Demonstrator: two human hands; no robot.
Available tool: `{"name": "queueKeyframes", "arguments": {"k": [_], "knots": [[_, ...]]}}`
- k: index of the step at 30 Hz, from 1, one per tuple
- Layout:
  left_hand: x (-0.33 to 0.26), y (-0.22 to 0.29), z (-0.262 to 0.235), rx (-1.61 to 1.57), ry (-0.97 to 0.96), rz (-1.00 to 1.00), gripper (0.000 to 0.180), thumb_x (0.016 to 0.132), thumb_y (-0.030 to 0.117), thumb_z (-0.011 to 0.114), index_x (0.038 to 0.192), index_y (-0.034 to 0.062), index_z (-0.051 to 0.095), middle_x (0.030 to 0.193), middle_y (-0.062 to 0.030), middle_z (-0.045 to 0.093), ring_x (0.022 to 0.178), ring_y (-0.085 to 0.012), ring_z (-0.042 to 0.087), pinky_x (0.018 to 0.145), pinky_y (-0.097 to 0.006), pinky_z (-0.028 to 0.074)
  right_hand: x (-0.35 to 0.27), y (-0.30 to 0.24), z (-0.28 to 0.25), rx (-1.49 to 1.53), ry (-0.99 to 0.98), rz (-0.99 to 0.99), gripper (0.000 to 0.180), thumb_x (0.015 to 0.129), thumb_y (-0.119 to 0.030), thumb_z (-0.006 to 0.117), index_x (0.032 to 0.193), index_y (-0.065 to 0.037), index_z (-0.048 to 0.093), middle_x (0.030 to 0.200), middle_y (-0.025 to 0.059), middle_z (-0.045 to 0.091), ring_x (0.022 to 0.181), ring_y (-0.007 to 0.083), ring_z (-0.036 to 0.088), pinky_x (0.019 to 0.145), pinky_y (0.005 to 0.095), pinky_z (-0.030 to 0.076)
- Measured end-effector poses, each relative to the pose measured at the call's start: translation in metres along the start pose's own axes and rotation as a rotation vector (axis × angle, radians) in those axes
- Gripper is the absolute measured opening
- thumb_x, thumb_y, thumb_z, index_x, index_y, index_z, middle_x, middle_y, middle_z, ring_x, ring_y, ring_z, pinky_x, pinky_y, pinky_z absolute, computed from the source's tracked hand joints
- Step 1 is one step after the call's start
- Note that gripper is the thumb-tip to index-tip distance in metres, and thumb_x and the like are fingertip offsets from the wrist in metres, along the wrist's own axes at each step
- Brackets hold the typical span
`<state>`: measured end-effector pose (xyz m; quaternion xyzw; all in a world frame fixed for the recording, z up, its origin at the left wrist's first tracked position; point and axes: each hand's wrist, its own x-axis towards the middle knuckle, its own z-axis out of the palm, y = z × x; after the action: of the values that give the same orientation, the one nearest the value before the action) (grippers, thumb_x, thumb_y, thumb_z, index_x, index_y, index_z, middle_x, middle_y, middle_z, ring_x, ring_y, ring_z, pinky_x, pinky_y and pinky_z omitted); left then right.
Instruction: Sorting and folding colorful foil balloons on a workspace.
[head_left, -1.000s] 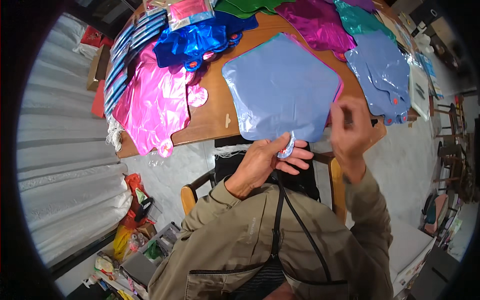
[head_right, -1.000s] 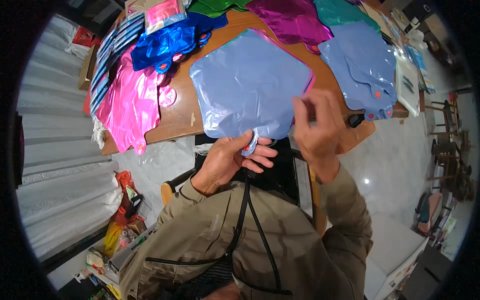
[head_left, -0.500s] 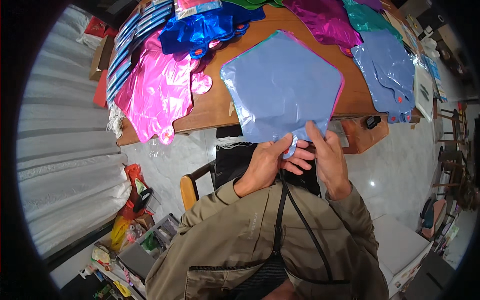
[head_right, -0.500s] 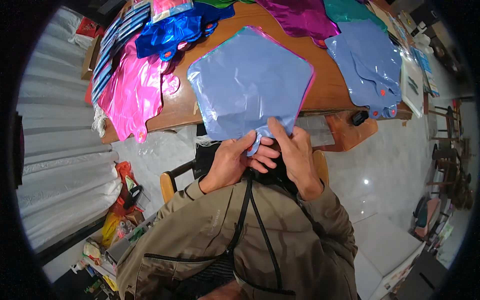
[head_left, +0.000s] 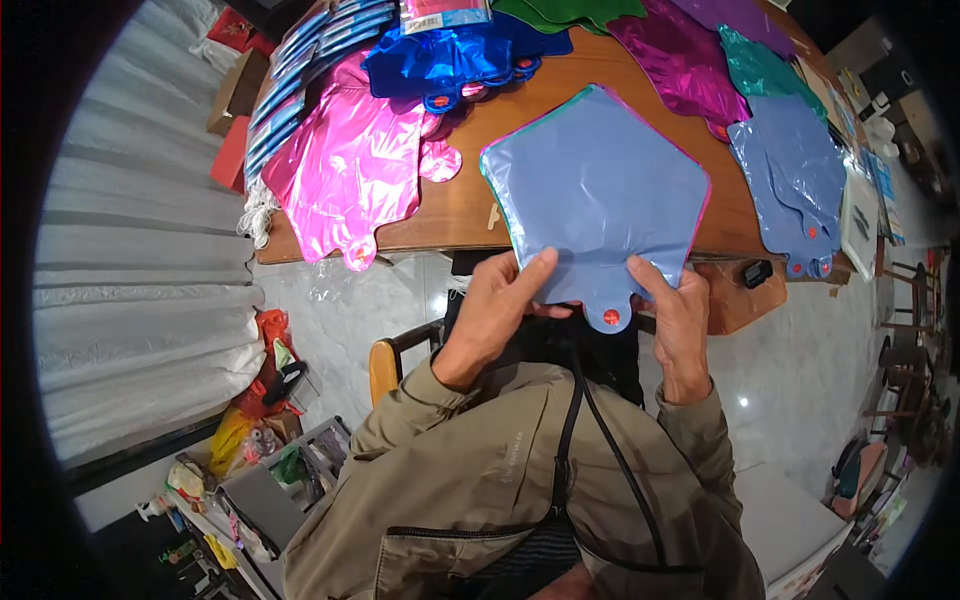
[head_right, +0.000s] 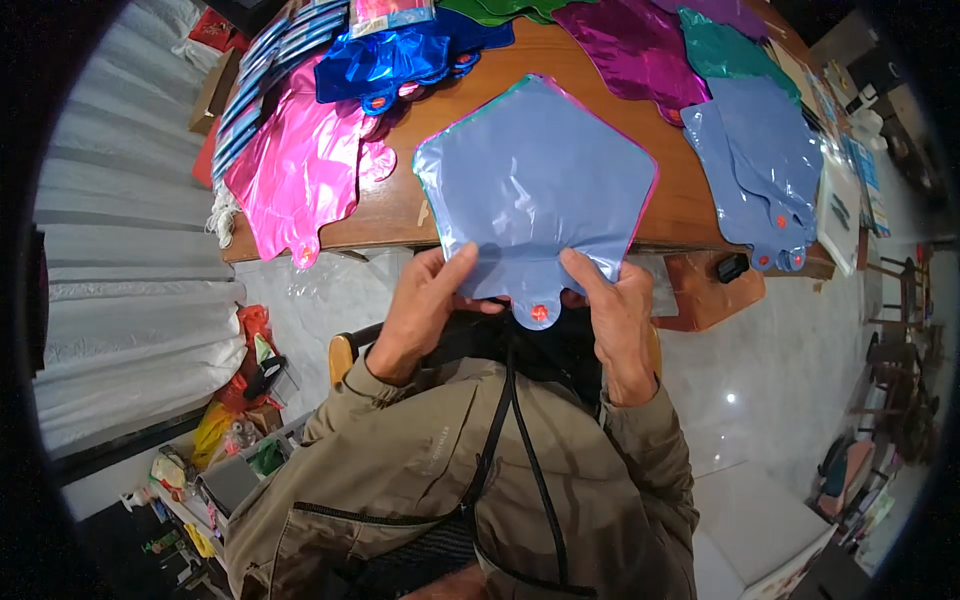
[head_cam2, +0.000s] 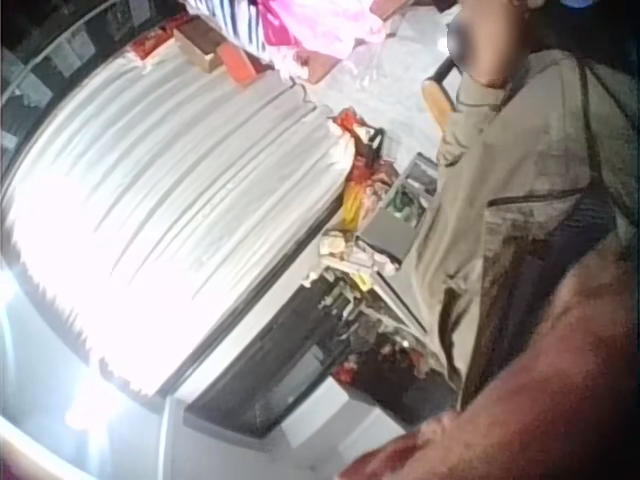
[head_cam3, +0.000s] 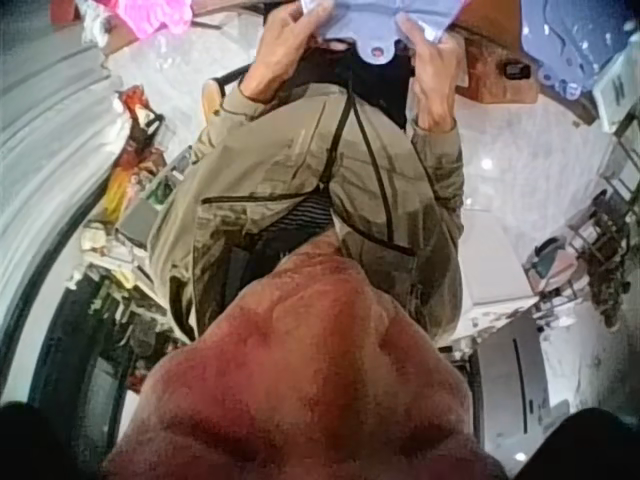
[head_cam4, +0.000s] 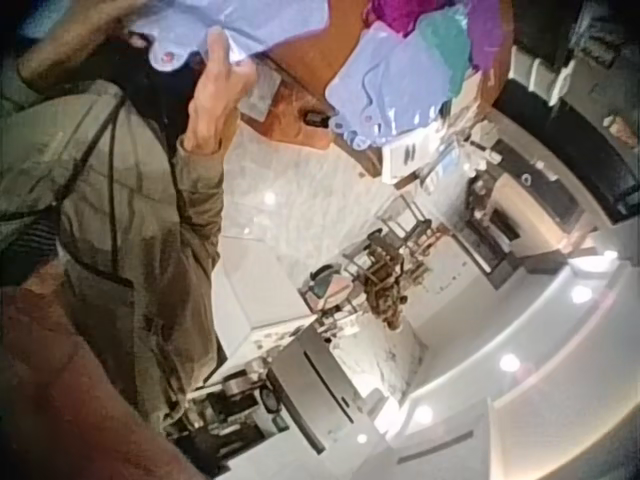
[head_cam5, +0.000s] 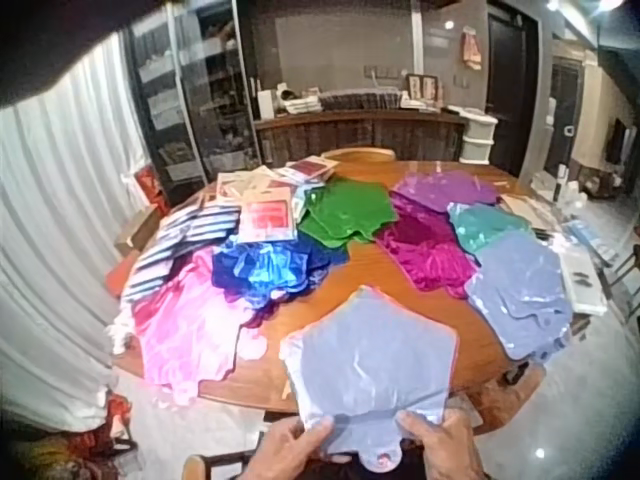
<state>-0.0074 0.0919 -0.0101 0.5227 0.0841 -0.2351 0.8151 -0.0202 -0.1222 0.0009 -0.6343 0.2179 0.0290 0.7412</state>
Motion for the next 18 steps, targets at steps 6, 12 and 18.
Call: {"name": "queueKeyframes", "arguments": {"k": [6, 12, 18], "knots": [[-0.003, 0.03, 0.001, 0.373, 0.187, 0.221, 0.027, 0.1, 0.018, 0.072, 0.109, -0.0079, 0.069, 0.083, -0.008, 0.071, 0.068, -0.0132, 0.065, 0.059, -0.025, 0.055, 0.001, -0.004, -0.005, -0.039, -0.017, 0.013, 0.02, 0.091, -0.014, 0.078, 0.092, 0.005, 0.074, 0.083, 0.0074, 0.071, 0.067, 0.0117, 0.062, 0.061, 0.0233, 0.051], [0.037, 0.076, -0.006, 0.593, 0.189, 0.441, 0.026, 0.094, 0.013, 0.075, 0.102, -0.0107, 0.069, 0.082, -0.0114, 0.073, 0.063, -0.0148, 0.062, 0.057, -0.027, 0.051, -0.002, -0.014, 0.0, -0.022, -0.014, -0.002, 0.021, 0.09, -0.014, 0.08, 0.087, 0.006, 0.073, 0.081, 0.0082, 0.07, 0.064, 0.0136, 0.062, 0.06, 0.0247, 0.052], [0.07, 0.095, -0.012, 0.914, 0.168, 0.428, 0.031, 0.091, 0.011, 0.077, 0.115, -0.0071, 0.069, 0.088, -0.0114, 0.074, 0.068, -0.0155, 0.065, 0.062, -0.028, 0.054, 0.008, -0.026, -0.004, -0.121, -0.08, -0.056, 0.024, 0.091, -0.018, 0.078, 0.089, 0.006, 0.073, 0.078, 0.0086, 0.07, 0.062, 0.0125, 0.062, 0.057, 0.0237, 0.051]]}}
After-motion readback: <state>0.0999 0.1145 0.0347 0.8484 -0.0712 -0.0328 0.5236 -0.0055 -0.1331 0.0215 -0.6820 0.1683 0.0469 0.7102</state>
